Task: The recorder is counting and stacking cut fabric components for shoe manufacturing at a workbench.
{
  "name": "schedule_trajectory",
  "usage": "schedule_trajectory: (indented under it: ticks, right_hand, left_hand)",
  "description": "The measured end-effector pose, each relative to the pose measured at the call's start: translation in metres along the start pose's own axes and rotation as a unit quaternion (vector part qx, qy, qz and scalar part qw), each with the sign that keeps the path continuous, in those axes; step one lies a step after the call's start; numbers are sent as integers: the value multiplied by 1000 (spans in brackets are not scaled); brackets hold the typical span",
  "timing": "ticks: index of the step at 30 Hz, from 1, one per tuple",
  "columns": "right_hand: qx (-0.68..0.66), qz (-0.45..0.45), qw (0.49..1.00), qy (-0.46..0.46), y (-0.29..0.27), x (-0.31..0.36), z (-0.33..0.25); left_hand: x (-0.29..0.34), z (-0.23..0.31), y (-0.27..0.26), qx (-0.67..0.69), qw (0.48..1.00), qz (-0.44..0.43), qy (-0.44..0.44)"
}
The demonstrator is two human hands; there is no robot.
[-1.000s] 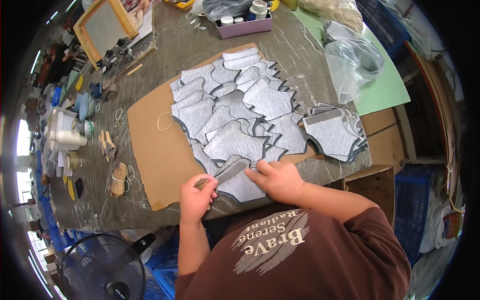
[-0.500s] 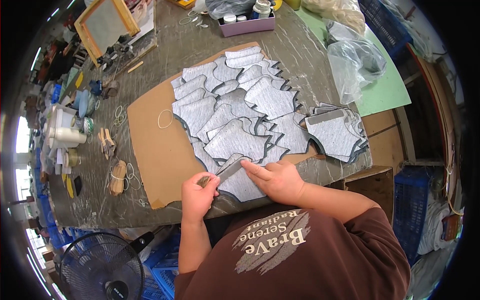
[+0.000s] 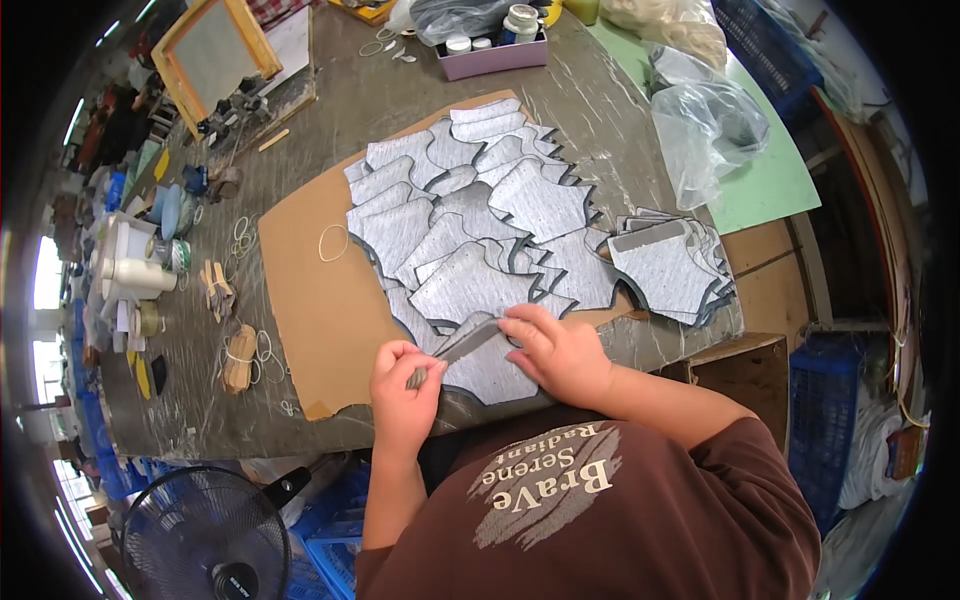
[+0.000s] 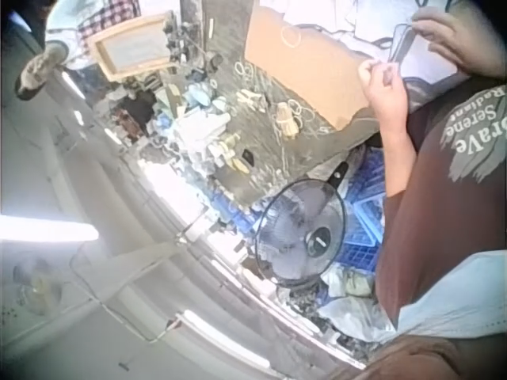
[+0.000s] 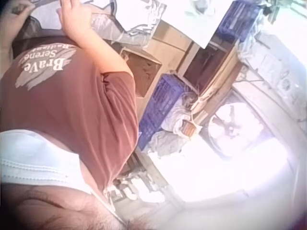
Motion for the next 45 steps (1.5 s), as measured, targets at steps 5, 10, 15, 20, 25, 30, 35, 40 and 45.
schedule_trajectory:
  ticks: [5, 10, 15, 20, 25, 30, 35, 40, 45]
  right_hand:
    - [-150, 67, 984, 72, -13, -12, 14]
    - [-88, 47, 995, 24, -15, -8, 10]
    - [-115, 24, 989, -89, -28, 7, -14]
    - [-160, 16, 985, -68, -66, 18, -11]
    - [-170, 194, 934, 247, -152, 20, 71]
    - [-53, 225, 918, 322, -186, 24, 144]
    - [-3, 252, 921, 299, -217, 57, 156]
    - [99, 304, 849, 420, -231, 181, 218]
    - [201, 33, 688, 696, -150, 315, 285]
  left_hand:
    - [23, -21, 9, 190, 969, 32, -151]
    - [21, -26, 25, 332, 908, 34, -252]
    - [11, -23, 28, 184, 947, -109, -241]
    - [0, -21, 46, 231, 938, -116, -232]
    - [-27, -16, 28, 130, 983, -48, -119]
    - [-47, -3, 22, -52, 998, -18, -5]
    - [-46, 14, 16, -140, 987, 15, 76]
    - [-46, 3, 8, -87, 993, 48, 69]
    - [-47, 8, -7, -138, 977, 122, 104]
Point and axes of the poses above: each hand's wrist, its own x-axis away from the middle knuckle, its own y-axis out of the palm, z = x × y, the point moved 9 cm from there along -x, towards the middle knuckle, and after that the axes turned 10 degrees about y, right-handed, at the moved point
